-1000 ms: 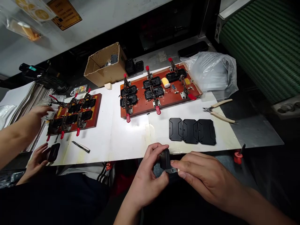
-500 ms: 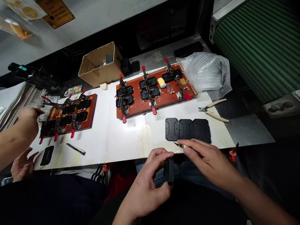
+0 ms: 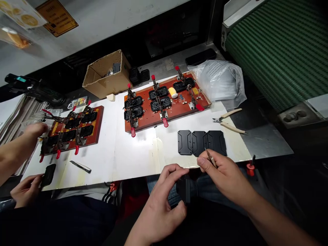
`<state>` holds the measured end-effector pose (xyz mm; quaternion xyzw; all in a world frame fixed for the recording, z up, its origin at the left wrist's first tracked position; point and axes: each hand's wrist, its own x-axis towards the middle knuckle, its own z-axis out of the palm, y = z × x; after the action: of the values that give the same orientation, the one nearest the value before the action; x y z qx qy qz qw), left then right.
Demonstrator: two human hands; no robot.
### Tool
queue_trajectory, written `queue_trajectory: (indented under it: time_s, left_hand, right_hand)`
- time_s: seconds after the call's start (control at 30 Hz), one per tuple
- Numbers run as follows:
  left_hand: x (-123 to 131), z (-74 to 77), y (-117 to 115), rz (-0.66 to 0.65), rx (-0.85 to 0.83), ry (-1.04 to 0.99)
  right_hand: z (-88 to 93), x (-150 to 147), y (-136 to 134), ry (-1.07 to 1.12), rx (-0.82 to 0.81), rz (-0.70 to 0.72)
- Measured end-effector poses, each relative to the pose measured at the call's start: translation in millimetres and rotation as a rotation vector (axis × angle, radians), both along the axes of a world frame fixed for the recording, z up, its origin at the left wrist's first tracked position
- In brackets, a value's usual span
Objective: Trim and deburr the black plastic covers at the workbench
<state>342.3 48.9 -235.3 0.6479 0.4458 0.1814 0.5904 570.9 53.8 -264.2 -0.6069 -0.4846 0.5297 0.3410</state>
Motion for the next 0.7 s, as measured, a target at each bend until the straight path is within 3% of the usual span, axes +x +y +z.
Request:
queue_trajectory:
  time_s: [0.17,0.7]
  left_hand:
    - [2,5.4,3,0.030,-0.042,-0.083]
    - [8,16.2,7,0.068,-0.068,-0.223]
  right_hand:
    - [-3.8,-1,-9,0.102,-0.025,-0.067]
    - [-8.9,-8,-20,0.044,-0.066,-0.004]
